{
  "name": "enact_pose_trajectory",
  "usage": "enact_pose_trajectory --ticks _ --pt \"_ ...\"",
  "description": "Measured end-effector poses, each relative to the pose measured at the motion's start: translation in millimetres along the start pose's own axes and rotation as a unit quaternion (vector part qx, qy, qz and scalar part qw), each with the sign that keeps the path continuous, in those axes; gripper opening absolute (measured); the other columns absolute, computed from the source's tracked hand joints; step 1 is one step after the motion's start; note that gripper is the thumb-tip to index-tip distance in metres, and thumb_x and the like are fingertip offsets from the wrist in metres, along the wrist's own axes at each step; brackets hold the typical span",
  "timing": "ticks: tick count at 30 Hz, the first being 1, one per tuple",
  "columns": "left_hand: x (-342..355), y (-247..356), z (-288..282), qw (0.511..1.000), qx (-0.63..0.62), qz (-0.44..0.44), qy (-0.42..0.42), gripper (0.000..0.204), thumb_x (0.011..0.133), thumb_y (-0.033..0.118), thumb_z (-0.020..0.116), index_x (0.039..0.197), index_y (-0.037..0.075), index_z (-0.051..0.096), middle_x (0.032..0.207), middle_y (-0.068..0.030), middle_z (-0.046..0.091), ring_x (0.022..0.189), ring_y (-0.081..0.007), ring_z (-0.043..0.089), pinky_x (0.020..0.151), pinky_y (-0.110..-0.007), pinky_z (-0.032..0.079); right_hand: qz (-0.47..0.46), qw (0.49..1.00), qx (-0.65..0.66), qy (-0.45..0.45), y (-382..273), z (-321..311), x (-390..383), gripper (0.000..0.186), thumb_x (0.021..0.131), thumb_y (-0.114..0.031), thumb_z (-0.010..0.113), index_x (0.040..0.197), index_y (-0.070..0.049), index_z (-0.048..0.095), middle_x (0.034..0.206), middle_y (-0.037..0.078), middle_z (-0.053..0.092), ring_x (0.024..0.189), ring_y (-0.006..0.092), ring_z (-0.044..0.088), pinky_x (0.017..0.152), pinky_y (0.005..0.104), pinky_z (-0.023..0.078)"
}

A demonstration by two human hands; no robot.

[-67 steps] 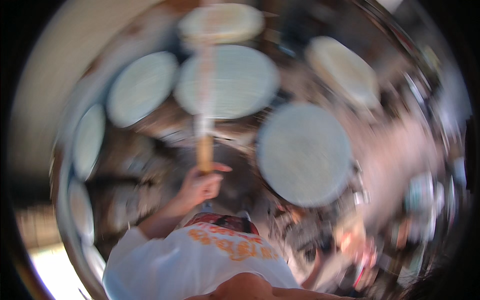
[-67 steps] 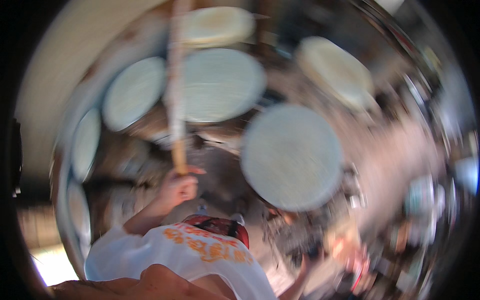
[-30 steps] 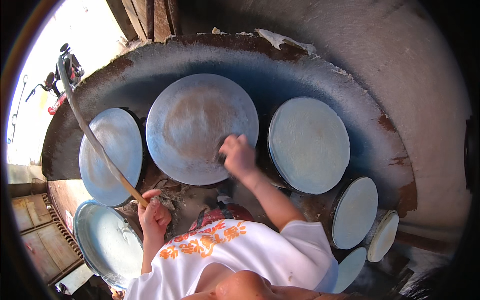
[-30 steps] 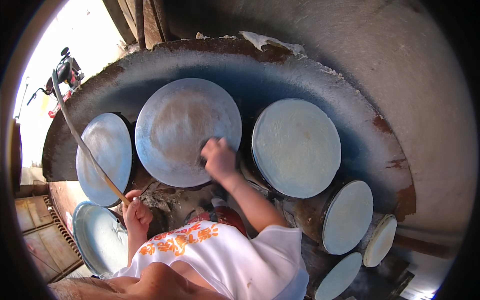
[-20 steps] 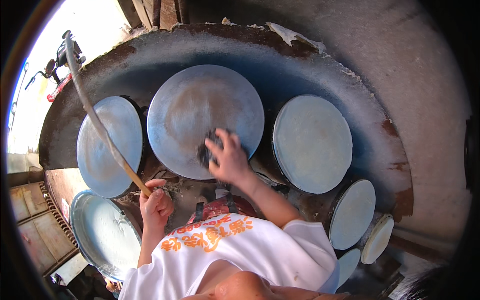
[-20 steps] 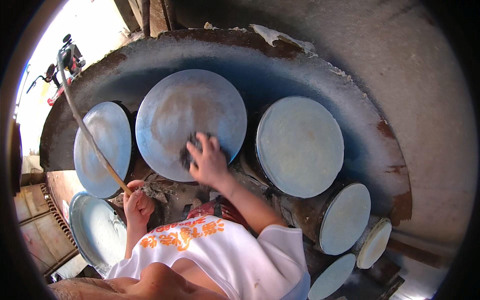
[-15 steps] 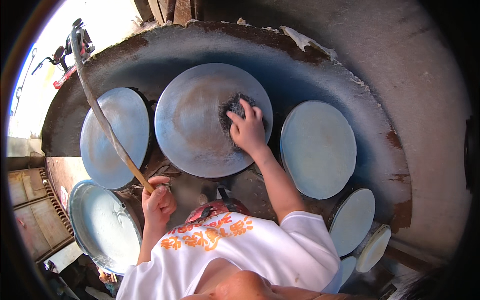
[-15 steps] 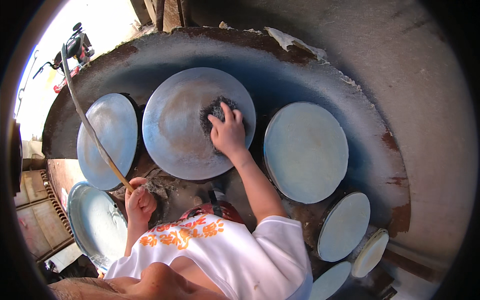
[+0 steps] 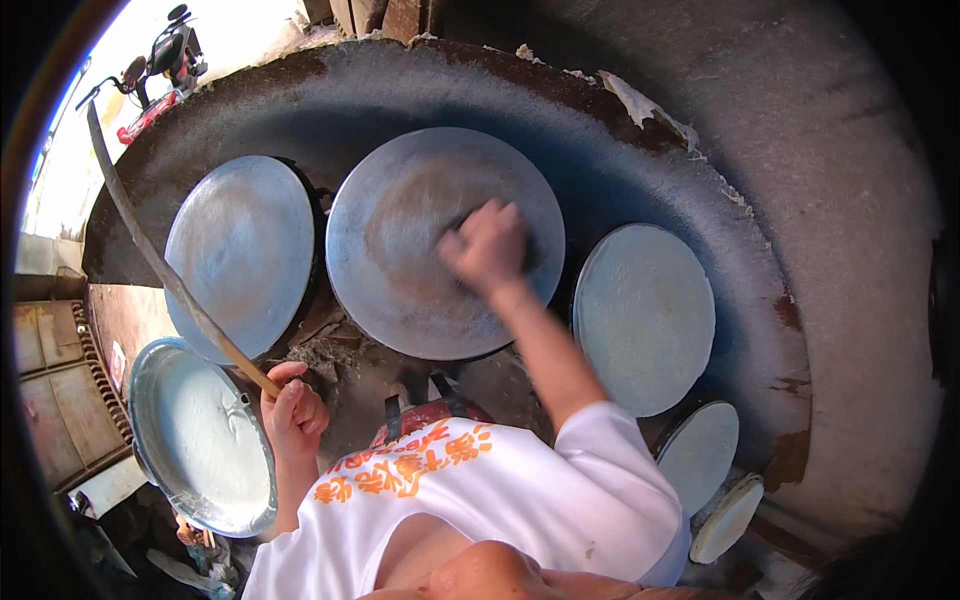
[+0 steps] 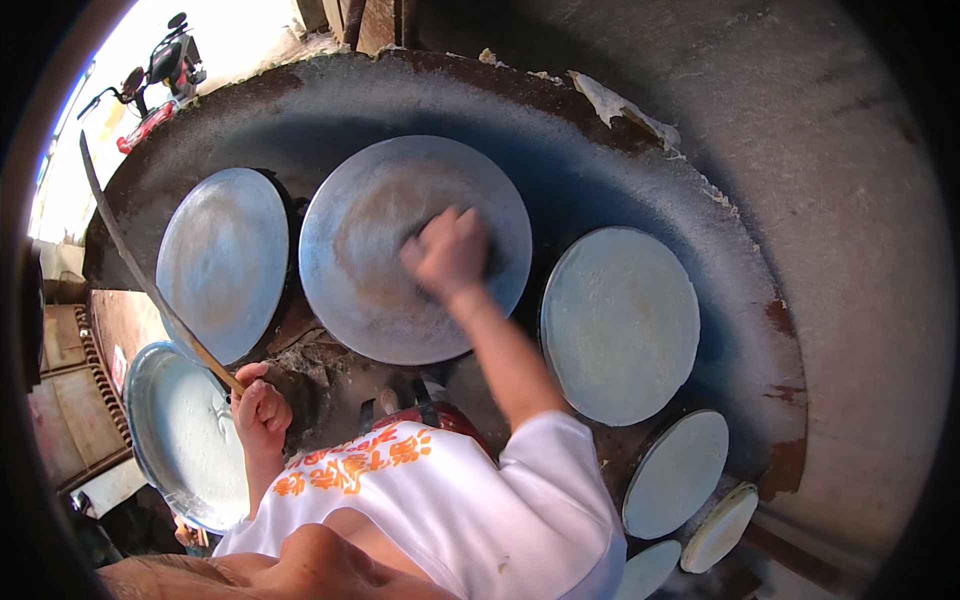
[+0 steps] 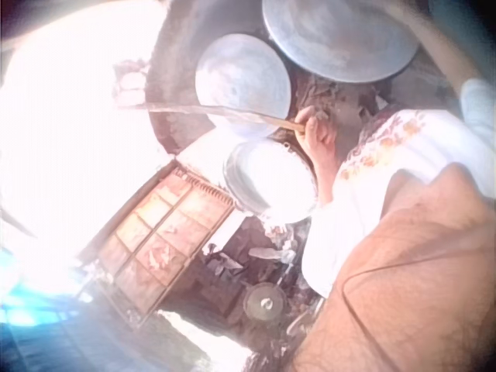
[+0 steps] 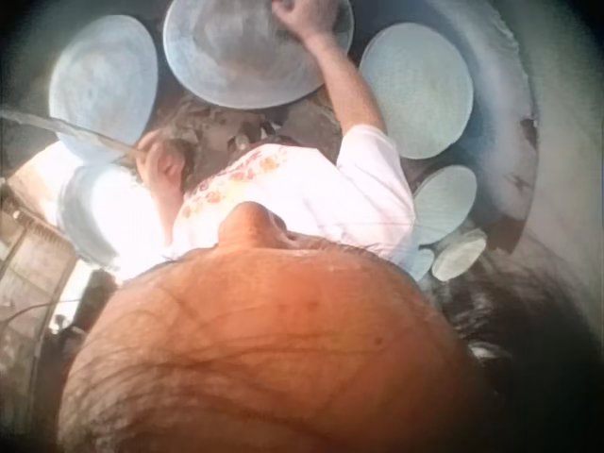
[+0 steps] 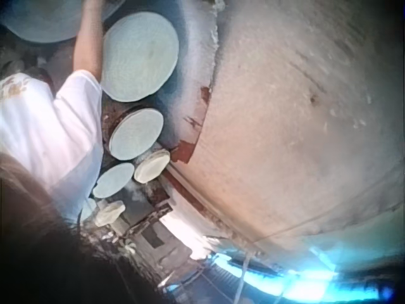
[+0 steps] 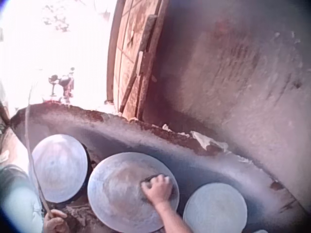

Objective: The person spreads liquid batter onto multiple heated circular plates using a ladle and a thin stick, peels off the cooked thin sheets by hand, and stacks them on top of each other.

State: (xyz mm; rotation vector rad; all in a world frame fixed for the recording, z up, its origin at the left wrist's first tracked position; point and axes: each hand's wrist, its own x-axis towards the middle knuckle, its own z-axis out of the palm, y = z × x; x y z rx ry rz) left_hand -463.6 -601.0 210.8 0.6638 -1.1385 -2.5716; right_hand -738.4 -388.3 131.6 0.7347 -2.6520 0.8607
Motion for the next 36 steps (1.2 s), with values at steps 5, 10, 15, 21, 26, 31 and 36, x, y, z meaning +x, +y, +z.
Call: enact_pose_trajectory --ticks 5,10,15,21,26,31,36 --pt "-0.8 9.0 10.1 0.999 -0.032 0.003 -0.004 0.017 0.09 0.008 0.05 0.105 0.003 0.056 0.047 0.0054 0.025 0.034 -0.0047 0.022 0.032 -0.022 0.016 -0.125 0.986 0.033 -0.101 -56.0 -22.0 -97.3 0.019 0.065 -0.028 0.068 0.066 -0.012 0.059 0.081 0.009 0.052 0.08 0.0293 0.051 0.069 0.0411 0.041" --pt "-9.8 7.4 0.0 0.999 0.006 0.053 0.013 0.017 0.091 0.009 0.048 0.105 0.003 0.055 0.046 0.0058 0.024 0.032 -0.0046 0.021 0.029 -0.022 0.017 0.044 0.984 -0.173 0.026 69.2 9.1 74.9 0.028 0.078 -0.02 0.06 0.106 -0.022 0.065 0.12 0.004 0.051 0.105 0.031 0.047 0.079 0.0452 0.046" --pt "-32.3 11.5 1.5 0.993 -0.024 0.056 0.103 0.016 0.089 0.008 0.052 0.103 0.003 0.057 0.047 0.0053 0.026 0.034 -0.0046 0.022 0.032 -0.022 0.018 -0.11 0.987 -0.024 -0.117 -33.8 102.7 142.2 0.021 0.074 -0.016 0.058 0.088 -0.022 0.072 0.119 -0.001 0.056 0.107 0.0289 0.046 0.085 0.0449 0.045" --pt "-72.0 33.7 -31.5 0.979 -0.025 0.114 0.166 0.016 0.089 0.006 0.052 0.103 0.002 0.057 0.05 0.0051 0.03 0.037 -0.004 0.024 0.034 -0.021 0.019 -0.442 0.869 0.055 -0.217 -138.3 74.0 -37.6 0.015 0.072 -0.012 0.057 0.081 -0.002 0.064 0.089 0.016 0.061 0.08 0.0309 0.057 0.077 0.0465 0.046" --pt "-82.5 52.2 -76.3 0.977 -0.02 0.142 0.16 0.017 0.09 0.007 0.048 0.104 0.003 0.057 0.046 0.0053 0.025 0.033 -0.0046 0.021 0.03 -0.022 0.018 -0.22 0.95 0.172 -0.137 -215.6 85.4 25.4 0.008 0.07 -0.009 0.06 0.075 -0.008 0.066 0.09 0.009 0.062 0.084 0.0277 0.054 0.074 0.0381 0.045" --pt "-86.3 98.0 -125.0 0.983 -0.043 0.13 0.119 0.016 0.089 0.006 0.049 0.103 0.002 0.057 0.047 0.0057 0.027 0.034 -0.0041 0.022 0.032 -0.022 0.019 -0.307 0.938 0.131 -0.091 -295.7 182.0 -55.4 0.014 0.063 -0.01 0.063 0.067 -0.023 0.068 0.089 -0.007 0.065 0.088 0.0199 0.055 0.086 0.0407 0.044" --pt "-85.7 137.6 -173.3 0.978 -0.03 0.149 0.139 0.016 0.089 0.004 0.049 0.101 0.0 0.058 0.048 0.0061 0.026 0.036 -0.0035 0.021 0.033 -0.022 0.018 -0.254 0.96 0.056 -0.104 -293.4 175.6 15.3 0.019 0.069 -0.008 0.059 0.081 -0.017 0.07 0.104 -0.001 0.063 0.092 0.0239 0.054 0.088 0.0382 0.044"
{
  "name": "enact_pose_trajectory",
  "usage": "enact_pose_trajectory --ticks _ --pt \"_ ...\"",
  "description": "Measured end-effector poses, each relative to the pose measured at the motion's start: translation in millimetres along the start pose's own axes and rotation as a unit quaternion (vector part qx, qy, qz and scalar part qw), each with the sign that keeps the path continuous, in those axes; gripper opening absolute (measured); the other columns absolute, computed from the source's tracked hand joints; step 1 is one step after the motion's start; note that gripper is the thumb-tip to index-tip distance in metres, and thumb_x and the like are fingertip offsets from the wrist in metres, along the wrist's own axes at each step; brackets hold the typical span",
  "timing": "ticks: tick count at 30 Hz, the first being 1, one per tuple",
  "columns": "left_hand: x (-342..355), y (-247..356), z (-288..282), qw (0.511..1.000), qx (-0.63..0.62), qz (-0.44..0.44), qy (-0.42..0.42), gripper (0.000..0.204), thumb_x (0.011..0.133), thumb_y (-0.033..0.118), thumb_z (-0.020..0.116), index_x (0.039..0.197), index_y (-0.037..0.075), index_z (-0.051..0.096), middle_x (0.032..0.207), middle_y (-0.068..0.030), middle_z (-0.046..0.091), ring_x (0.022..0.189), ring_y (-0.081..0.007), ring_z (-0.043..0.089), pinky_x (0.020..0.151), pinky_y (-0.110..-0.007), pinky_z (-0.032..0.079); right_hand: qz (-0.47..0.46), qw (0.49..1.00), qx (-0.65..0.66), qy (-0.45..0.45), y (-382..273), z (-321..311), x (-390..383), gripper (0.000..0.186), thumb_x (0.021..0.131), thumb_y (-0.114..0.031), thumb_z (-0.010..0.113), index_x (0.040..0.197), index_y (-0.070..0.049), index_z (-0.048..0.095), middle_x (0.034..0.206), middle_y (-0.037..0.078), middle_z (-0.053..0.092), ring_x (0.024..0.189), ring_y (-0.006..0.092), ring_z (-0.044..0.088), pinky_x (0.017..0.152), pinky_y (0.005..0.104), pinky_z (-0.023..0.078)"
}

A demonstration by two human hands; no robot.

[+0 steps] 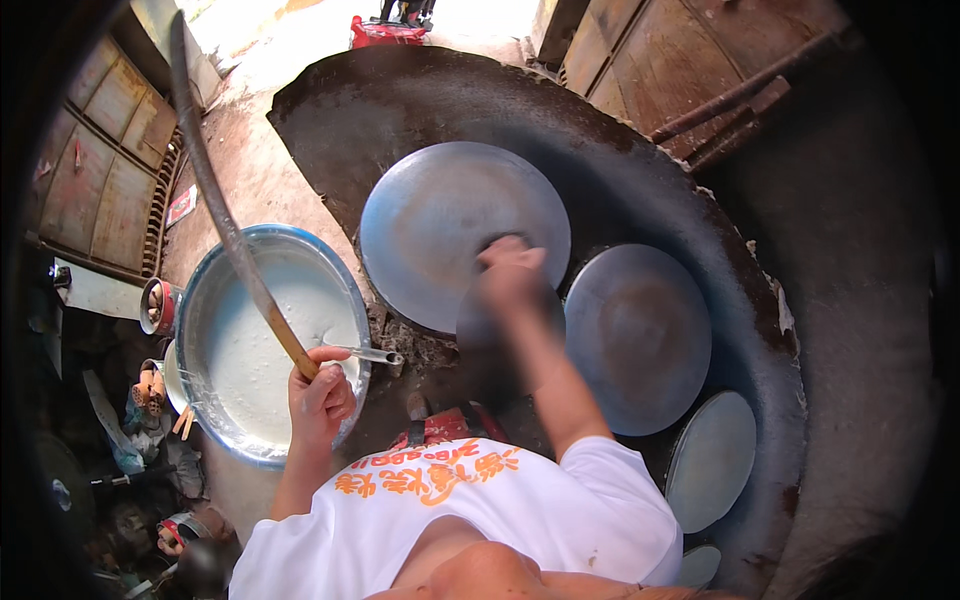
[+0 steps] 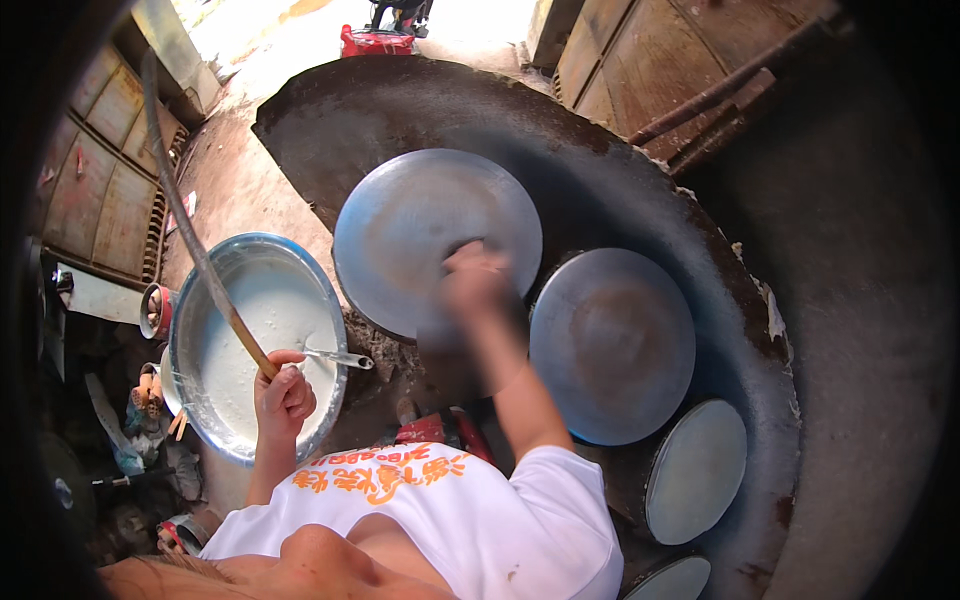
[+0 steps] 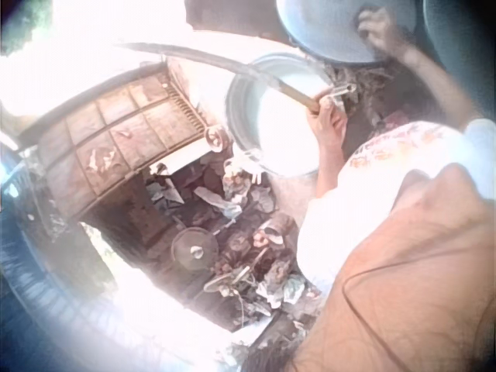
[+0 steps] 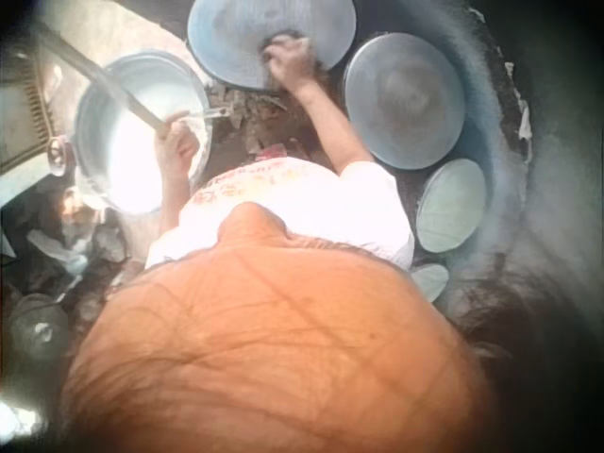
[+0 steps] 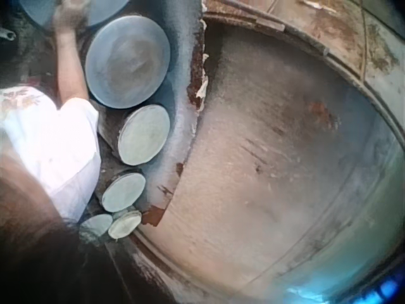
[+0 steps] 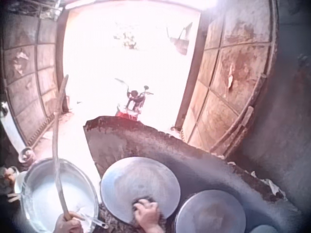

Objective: The person spreads liquid batter onto multiple heated circular plates using a ladle and a thin stick, peels off the cooked thin sheets by hand, and stacks them on top of each other.

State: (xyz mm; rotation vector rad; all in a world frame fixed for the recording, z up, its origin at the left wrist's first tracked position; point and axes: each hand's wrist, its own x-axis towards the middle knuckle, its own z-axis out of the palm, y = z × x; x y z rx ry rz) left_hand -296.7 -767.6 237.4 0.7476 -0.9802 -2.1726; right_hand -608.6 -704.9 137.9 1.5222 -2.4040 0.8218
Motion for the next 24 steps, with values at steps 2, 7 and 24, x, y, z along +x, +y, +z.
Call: enact_pose_trajectory --ticks 2,7,24 --pt "6.0 5.0 -12.6 1.0 -0.004 0.009 0.009 0.016 0.089 0.004 0.049 0.101 0.0 0.057 0.048 0.0057 0.027 0.036 -0.0035 0.021 0.032 -0.022 0.018 0.144 0.989 -0.005 0.039 30.7 1.7 43.8 0.022 0.072 -0.005 0.056 0.087 -0.011 0.071 0.107 0.004 0.062 0.093 0.0261 0.052 0.084 0.0344 0.046" --pt "28.3 5.7 -25.4 0.995 -0.027 0.017 0.097 0.018 0.088 0.004 0.049 0.104 0.0 0.056 0.048 0.0046 0.028 0.035 -0.0046 0.024 0.032 -0.022 0.02 -0.156 0.977 0.054 -0.134 -74.2 40.9 44.3 0.02 0.073 -0.013 0.058 0.087 -0.021 0.07 0.111 -0.003 0.061 0.096 0.0257 0.054 0.083 0.043 0.045" --pt "35.8 6.2 -12.2 0.98 -0.003 0.113 0.161 0.016 0.09 0.007 0.046 0.103 0.002 0.054 0.046 0.0038 0.026 0.032 -0.0057 0.023 0.03 -0.022 0.021 -0.388 0.867 0.175 -0.258 -98.3 109.7 87.6 0.006 0.063 -0.022 0.063 0.064 -0.021 0.068 0.104 -0.002 0.059 0.098 0.0265 0.05 0.083 0.0437 0.038"
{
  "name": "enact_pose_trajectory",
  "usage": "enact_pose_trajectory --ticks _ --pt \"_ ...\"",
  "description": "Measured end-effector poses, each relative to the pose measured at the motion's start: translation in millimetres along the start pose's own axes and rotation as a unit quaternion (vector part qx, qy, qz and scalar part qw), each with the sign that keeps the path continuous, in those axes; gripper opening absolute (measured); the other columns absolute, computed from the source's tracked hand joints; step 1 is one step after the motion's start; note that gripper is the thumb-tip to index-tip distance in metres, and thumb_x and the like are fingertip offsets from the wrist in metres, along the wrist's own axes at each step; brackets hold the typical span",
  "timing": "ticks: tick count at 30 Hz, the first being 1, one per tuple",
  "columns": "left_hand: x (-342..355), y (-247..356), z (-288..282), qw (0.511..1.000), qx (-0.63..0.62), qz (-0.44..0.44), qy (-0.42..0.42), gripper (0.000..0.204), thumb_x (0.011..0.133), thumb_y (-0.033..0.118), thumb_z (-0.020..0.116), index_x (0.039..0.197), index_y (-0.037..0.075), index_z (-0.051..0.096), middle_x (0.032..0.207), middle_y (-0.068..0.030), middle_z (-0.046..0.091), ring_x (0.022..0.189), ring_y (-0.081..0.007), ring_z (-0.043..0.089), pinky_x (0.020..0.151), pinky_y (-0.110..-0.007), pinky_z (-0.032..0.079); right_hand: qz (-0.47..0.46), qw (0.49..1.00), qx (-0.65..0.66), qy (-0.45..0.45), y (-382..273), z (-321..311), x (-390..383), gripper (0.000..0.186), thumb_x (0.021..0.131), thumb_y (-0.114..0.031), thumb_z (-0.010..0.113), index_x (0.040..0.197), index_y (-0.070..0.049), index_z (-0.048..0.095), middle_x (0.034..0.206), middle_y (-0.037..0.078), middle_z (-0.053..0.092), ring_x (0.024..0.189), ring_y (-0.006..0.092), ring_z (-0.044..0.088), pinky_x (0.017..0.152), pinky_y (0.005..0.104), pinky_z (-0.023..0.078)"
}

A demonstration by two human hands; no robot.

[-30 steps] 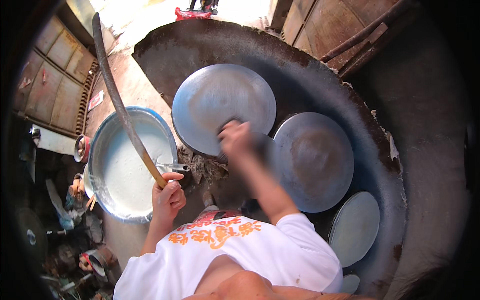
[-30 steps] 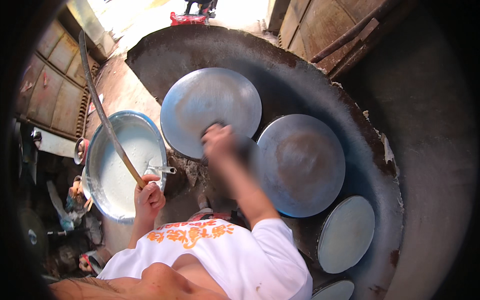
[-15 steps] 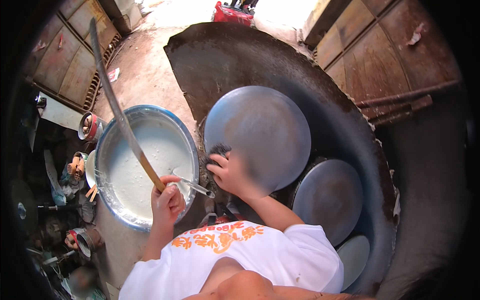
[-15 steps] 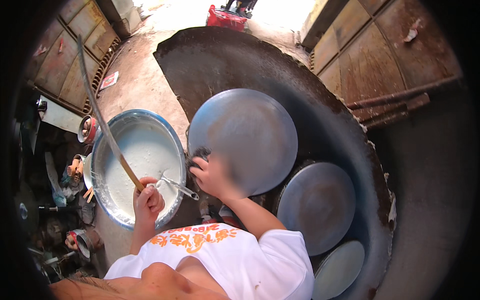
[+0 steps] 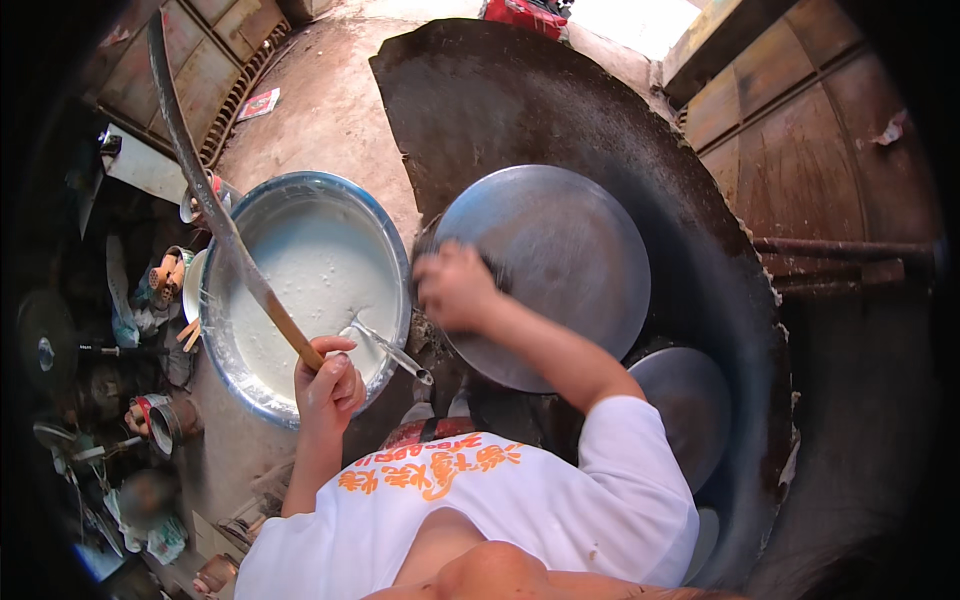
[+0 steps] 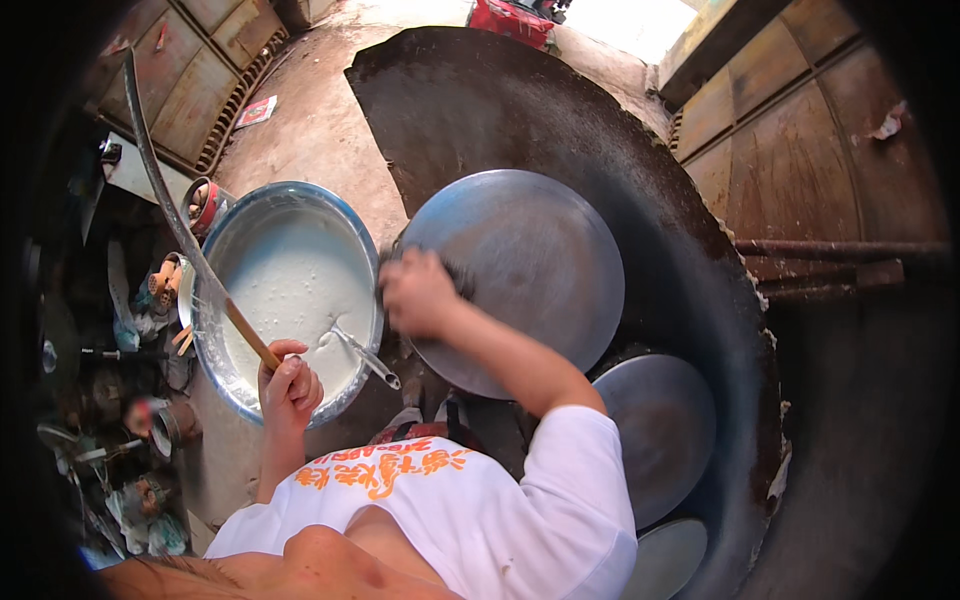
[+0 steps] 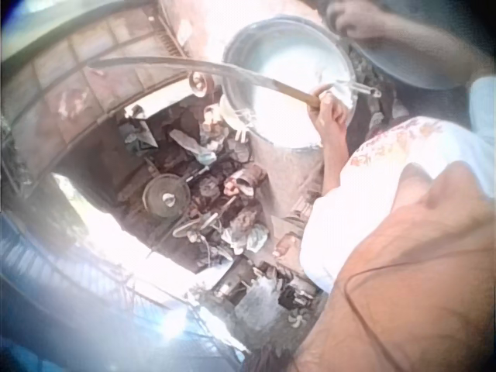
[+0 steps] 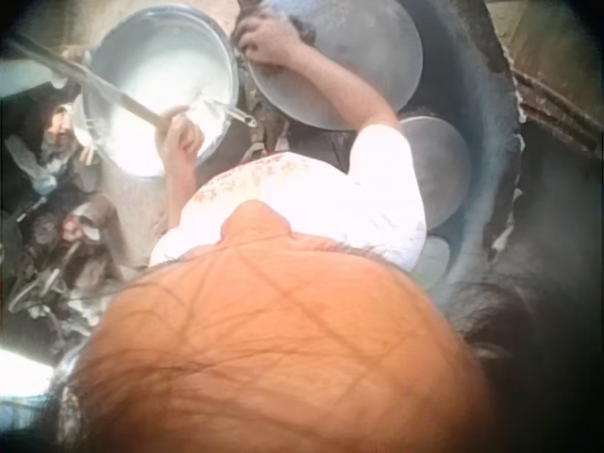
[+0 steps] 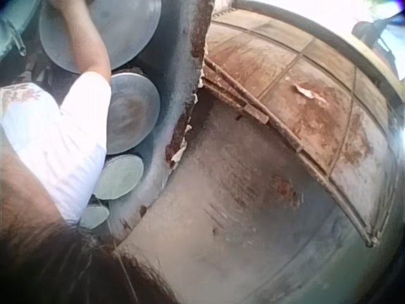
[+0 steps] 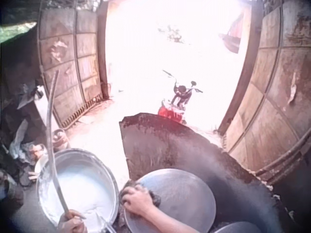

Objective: The person spreads liquid batter onto multiple heated circular plates using a ladle and a thin stick, peels off the cooked thin sheets by hand, and stacks them on top of each other.

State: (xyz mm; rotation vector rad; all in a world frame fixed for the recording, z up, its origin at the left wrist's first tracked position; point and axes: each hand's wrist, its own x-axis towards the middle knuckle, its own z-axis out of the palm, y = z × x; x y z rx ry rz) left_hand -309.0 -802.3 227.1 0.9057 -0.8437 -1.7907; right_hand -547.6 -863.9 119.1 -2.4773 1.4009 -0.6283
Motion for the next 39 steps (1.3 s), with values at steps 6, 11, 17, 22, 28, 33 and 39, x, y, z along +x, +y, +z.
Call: enact_pose_trajectory --ticks 6,11,17,22,28,33,39 --pt "-3.2 -4.8 -2.8 0.998 0.047 0.006 -0.039 0.017 0.089 0.005 0.046 0.104 0.0 0.053 0.046 0.004 0.027 0.033 -0.0052 0.022 0.03 -0.022 0.02 0.143 0.982 -0.081 0.097 17.4 -39.7 -76.7 0.016 0.071 -0.02 0.054 0.081 -0.02 0.066 0.1 0.006 0.059 0.089 0.0311 0.053 0.077 0.0505 0.041" --pt "-22.8 -0.6 12.6 0.996 0.026 -0.019 -0.077 0.016 0.09 0.006 0.047 0.103 0.001 0.054 0.046 0.0042 0.027 0.033 -0.0047 0.022 0.03 -0.022 0.019 0.53 0.782 -0.24 0.221 135.4 -81.8 -130.0 0.039 0.081 -0.051 0.056 0.107 -0.025 0.065 0.127 0.008 0.046 0.115 0.0332 0.037 0.091 0.0516 0.033" --pt "-31.5 2.7 -10.7 0.987 0.054 -0.067 -0.137 0.016 0.09 0.007 0.048 0.103 0.001 0.054 0.046 0.0051 0.026 0.033 -0.0038 0.021 0.03 -0.021 0.019 0.267 0.916 -0.164 0.251 -106.8 -21.2 -121.8 0.032 0.072 -0.036 0.061 0.092 -0.012 0.066 0.112 0.015 0.053 0.106 0.0362 0.049 0.09 0.0576 0.035" --pt "-35.6 5.5 -23.2 0.952 0.047 -0.124 -0.278 0.015 0.091 0.006 0.049 0.103 0.001 0.054 0.047 0.006 0.025 0.034 -0.0028 0.02 0.03 -0.021 0.018 0.391 0.81 -0.293 0.325 -88.0 29.5 -192.7 0.01 0.075 -0.015 0.06 0.078 -0.006 0.058 0.072 0.01 0.054 0.066 0.0275 0.052 0.059 0.0399 0.043" --pt "-70.7 13.3 -27.3 0.853 0.075 -0.246 -0.454 0.015 0.09 0.009 0.056 0.101 -0.002 0.056 0.052 0.0072 0.031 0.037 -0.0013 0.023 0.034 -0.019 0.017 0.649 0.521 0.103 0.545 -315.4 194.0 -294.2 0.03 0.075 -0.015 0.073 0.103 -0.007 0.067 0.115 0.014 0.06 0.107 0.0281 0.058 0.091 0.0396 0.047" --pt "-163.1 -23.2 -6.4 0.72 0.169 -0.358 -0.569 0.016 0.091 0.009 0.053 0.106 0.001 0.054 0.052 0.0074 0.029 0.038 -0.001 0.025 0.034 -0.018 0.018 0.693 0.322 0.063 0.643 -577.4 174.3 -335.0 0.026 0.083 -0.015 0.065 0.107 -0.007 0.064 0.112 0.015 0.06 0.104 0.0271 0.057 0.088 0.0409 0.046" --pt "-355.6 -44.0 -38.0 0.465 0.203 -0.433 -0.745 0.016 0.093 0.014 0.053 0.104 0.002 0.054 0.049 0.0062 0.027 0.037 -0.0025 0.021 0.034 -0.021 0.016 0.81 -0.087 -0.207 0.542 -806.0 331.6 -197.6 0.027 0.081 -0.022 0.067 0.102 -0.006 0.062 0.108 0.015 0.057 0.103 0.0302 0.054 0.085 0.0414 0.044"
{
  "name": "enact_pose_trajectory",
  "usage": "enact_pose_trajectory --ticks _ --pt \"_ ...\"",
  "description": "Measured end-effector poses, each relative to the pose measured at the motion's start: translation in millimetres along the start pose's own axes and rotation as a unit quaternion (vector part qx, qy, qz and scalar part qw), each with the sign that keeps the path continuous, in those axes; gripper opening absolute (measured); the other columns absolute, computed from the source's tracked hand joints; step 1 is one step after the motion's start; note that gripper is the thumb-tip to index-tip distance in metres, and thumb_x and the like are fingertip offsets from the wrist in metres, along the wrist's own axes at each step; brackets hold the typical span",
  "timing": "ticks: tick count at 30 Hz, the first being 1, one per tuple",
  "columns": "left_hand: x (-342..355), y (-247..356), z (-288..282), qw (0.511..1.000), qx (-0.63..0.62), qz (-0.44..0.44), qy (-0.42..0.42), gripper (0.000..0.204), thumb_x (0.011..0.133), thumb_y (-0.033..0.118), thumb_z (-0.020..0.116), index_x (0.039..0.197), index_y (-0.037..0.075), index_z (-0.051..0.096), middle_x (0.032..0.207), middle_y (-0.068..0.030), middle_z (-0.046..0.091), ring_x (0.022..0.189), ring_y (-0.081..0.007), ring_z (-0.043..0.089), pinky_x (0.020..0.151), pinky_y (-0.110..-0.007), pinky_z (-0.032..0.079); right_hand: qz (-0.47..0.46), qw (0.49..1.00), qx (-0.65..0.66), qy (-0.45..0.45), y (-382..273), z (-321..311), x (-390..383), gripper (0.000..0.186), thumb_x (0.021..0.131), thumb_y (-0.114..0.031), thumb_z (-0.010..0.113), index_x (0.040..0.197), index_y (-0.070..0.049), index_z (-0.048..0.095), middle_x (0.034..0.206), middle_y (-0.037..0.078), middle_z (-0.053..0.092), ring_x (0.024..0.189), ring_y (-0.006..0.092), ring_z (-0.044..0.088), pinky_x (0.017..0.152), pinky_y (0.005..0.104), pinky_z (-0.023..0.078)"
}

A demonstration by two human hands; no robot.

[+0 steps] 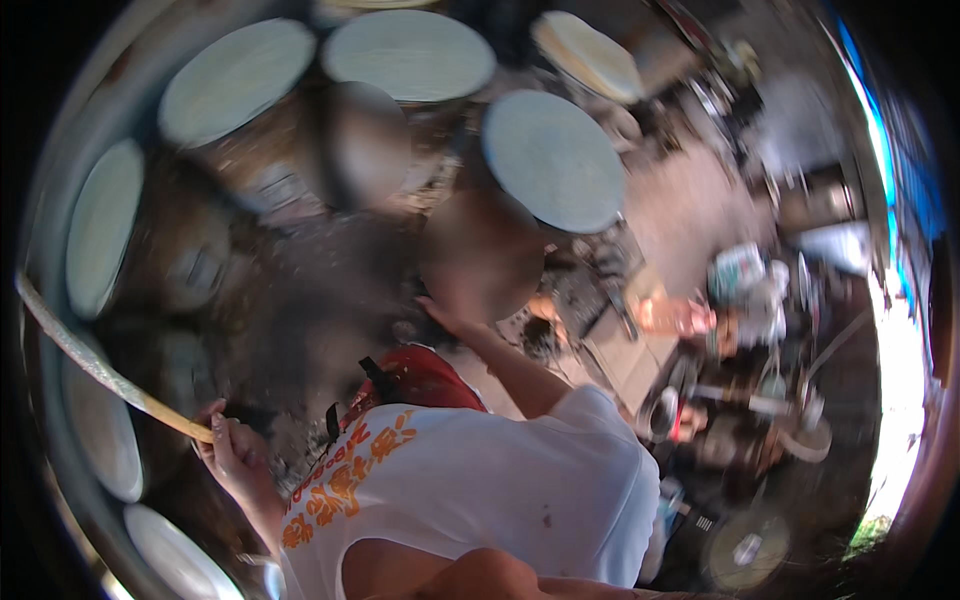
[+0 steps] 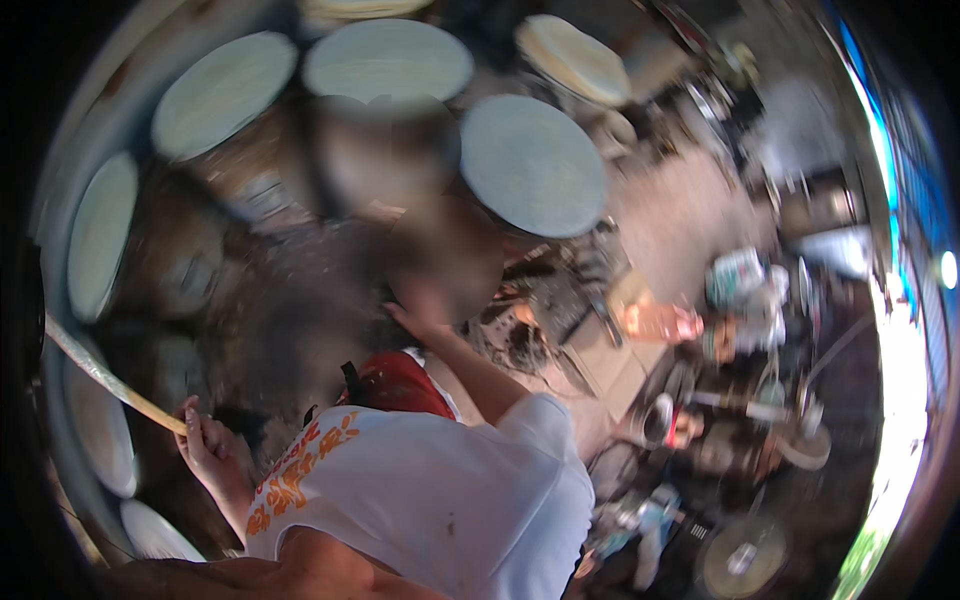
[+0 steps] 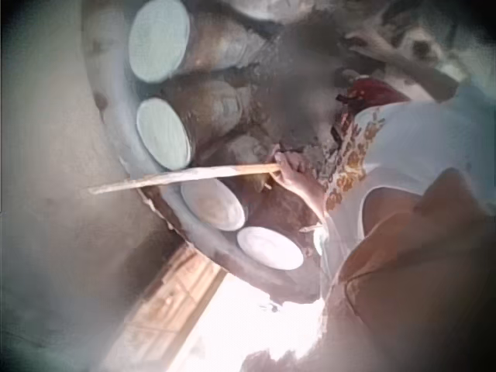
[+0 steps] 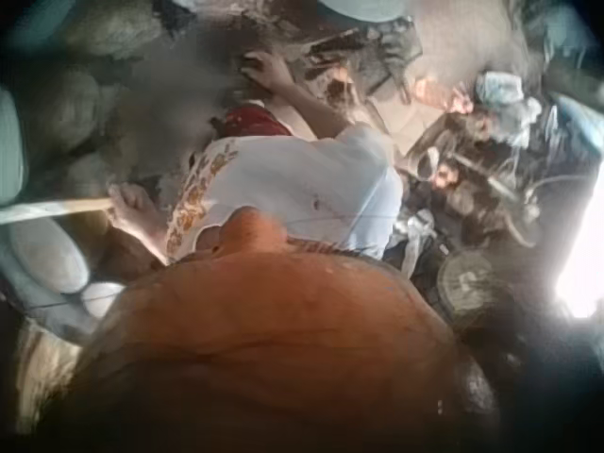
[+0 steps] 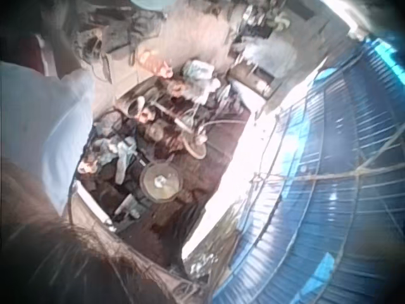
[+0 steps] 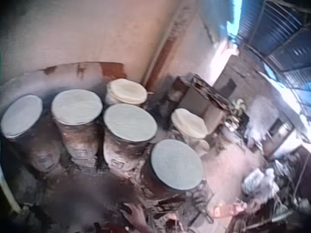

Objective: The person spreads liquid batter onto multiple heated circular plates using a ladle and a thin stick, peels off the cooked thin sheets by hand, and stacks them on top of each other.

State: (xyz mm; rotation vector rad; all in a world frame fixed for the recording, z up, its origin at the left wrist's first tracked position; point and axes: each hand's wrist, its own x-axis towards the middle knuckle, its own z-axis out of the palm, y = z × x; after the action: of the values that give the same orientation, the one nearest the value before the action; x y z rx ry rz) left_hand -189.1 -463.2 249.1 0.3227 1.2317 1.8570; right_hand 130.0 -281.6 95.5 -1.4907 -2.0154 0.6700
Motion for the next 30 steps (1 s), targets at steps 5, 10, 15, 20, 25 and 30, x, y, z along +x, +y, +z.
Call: enact_pose_trajectory --ticks 5,10,15,20,25,30 --pt "44.0 -72.0 140.1 0.979 0.08 -0.129 -0.139 0.017 0.095 0.02 0.052 0.1 0.003 0.054 0.048 0.006 0.025 0.036 -0.0035 0.021 0.034 -0.022 0.017 0.144 0.934 -0.253 0.208 141.0 -177.0 -86.4 0.05 0.071 -0.018 0.071 0.117 -0.008 0.051 0.116 0.015 0.054 0.107 0.0341 0.049 0.093 0.046 0.037" --pt "66.4 -121.9 210.0 0.951 0.088 -0.241 -0.172 0.013 0.094 0.017 0.052 0.094 0.004 0.055 0.048 0.0056 0.027 0.036 -0.0048 0.024 0.034 -0.023 0.019 0.209 0.931 -0.28 0.105 232.7 -209.1 -109.9 0.05 0.076 -0.017 0.068 0.123 -0.013 0.052 0.13 0.017 0.047 0.12 0.0355 0.044 0.1 0.0457 0.036" --pt "61.7 -107.8 200.6 0.958 0.144 -0.221 -0.11 0.01 0.092 0.012 0.056 0.092 0.002 0.057 0.05 0.0034 0.039 0.037 -0.0048 0.031 0.035 -0.023 0.022 0.202 0.924 -0.321 0.057 262.6 -206.2 -137.9 0.055 0.074 -0.032 0.07 0.122 -0.01 0.056 0.131 0.015 0.049 0.123 0.0327 0.042 0.099 0.0479 0.038" --pt "24.6 -92.1 106.1 0.975 0.072 -0.163 0.136 0.018 0.086 0.016 0.067 0.087 0.003 0.054 0.058 0.0038 0.044 0.046 -0.0044 0.038 0.039 -0.022 0.03 -0.052 0.973 -0.227 0.016 106.6 -159.0 56.7 0.021 0.08 -0.008 0.058 0.099 -0.007 0.067 0.096 0.012 0.063 0.091 0.0337 0.057 0.082 0.0473 0.045" --pt "-24.9 -90.7 22.6 0.945 0.136 -0.134 0.267 0.021 0.085 0.023 0.068 0.082 0.004 0.058 0.062 0.0025 0.052 0.048 -0.0056 0.045 0.041 -0.023 0.035 -0.15 0.746 0.433 -0.483 -173.3 79.6 49.7 0.056 0.088 -0.014 0.061 0.136 0.0 0.035 0.134 0.015 0.046 0.11 0.0225 0.054 0.089 0.0319 0.045" --pt "-98.3 -91.8 -83.7 0.903 0.238 -0.012 0.358 0.036 0.082 0.03 0.069 0.1 -0.001 0.065 0.084 -0.0115 0.068 0.077 -0.0199 0.064 0.073 -0.036 0.05 -0.063 0.547 0.392 -0.737 -268.7 177.8 -36.1 0.021 0.097 -0.016 0.047 0.108 0.001 0.052 0.072 0.002 0.054 0.06 0.0087 0.051 0.058 0.024 0.044"
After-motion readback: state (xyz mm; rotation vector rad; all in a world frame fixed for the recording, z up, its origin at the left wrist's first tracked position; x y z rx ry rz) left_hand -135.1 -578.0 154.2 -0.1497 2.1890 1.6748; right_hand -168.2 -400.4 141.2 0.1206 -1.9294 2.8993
